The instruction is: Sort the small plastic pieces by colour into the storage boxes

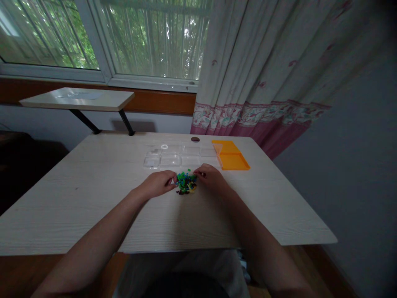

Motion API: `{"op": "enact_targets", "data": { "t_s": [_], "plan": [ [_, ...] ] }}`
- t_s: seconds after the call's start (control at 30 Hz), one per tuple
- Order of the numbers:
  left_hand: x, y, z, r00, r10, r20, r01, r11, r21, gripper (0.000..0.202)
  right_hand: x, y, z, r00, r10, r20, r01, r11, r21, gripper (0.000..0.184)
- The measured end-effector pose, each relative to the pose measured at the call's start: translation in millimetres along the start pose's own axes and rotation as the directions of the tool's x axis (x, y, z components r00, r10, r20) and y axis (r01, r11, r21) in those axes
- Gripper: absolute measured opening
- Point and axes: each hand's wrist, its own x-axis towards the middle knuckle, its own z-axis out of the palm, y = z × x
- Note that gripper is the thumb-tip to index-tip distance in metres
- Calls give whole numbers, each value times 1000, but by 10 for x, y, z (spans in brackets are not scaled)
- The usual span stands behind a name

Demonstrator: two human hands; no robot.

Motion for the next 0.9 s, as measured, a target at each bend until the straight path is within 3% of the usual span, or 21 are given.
{"op": "enact_targets", "data": {
  "t_s": [0.27, 0.67, 0.9],
  "plan": [
    [11, -24, 10, 1000, 0, -1, 0, 1000, -31, 20, -1, -155, 65, 977, -190, 92, 185, 981, 55, 19],
    [22, -48, 24, 1000, 18, -3, -19, 999, -51, 18, -10, -331, 105, 980, -173, 103, 182, 979, -92, 20],
    [34, -77, 60, 999, 2, -35, -5, 996, -88, 19, -2, -277, 114, 976, -204, 76, 208, 977, -41, 9]
  ]
}}
